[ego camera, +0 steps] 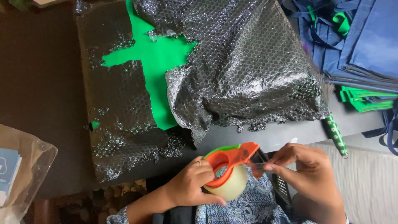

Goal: Wrapping a green fabric item in black bubble wrap and securing the package with clear tape using a handheld dispenser.

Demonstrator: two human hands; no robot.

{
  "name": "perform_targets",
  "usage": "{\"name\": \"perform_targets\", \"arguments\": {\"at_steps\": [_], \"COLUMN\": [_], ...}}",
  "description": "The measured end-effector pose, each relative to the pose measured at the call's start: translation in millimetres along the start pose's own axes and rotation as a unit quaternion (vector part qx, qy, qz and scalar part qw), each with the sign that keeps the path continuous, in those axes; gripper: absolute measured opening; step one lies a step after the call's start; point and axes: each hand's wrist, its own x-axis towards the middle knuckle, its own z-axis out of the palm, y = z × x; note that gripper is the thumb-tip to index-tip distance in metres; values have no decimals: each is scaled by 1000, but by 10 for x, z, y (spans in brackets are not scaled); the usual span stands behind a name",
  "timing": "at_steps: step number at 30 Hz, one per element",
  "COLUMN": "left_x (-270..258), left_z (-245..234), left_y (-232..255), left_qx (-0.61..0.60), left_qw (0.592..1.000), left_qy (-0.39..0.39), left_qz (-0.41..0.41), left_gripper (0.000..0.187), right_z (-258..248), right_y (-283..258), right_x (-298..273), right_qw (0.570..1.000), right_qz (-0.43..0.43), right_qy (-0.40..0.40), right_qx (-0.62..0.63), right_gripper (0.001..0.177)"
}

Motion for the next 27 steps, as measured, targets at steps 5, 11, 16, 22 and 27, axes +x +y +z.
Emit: {"name": "perform_targets", "arguments": {"at_steps": [5, 11, 16, 22, 27], "left_x": [-238, -249, -330, -439, -340], "left_z": [166, 39, -7, -78, -235], "left_y": [-264, -235, -236, -194, -13], "left_qx": [22, -89, -135, -128, -121], "left_qw": [996, 989, 982, 985, 986], "left_qy": [27, 24, 39, 55, 111], "left_qz": [-78, -116, -123, -102, -3], "left_gripper": [61, 68, 61, 67, 61], "right_z": [-450, -633, -506, -116, 542], "right_y": [286, 801, 1244, 1525, 1143], "right_x": [-304, -111, 63, 141, 152], "right_qw": [977, 976, 956, 943, 864], "right_qz": [-2, 66, 105, 164, 316], "right_qy": [212, 184, 132, 82, -12], "right_qx": [0, 92, 239, 279, 391], "right_gripper": [25, 28, 25, 36, 37]}}
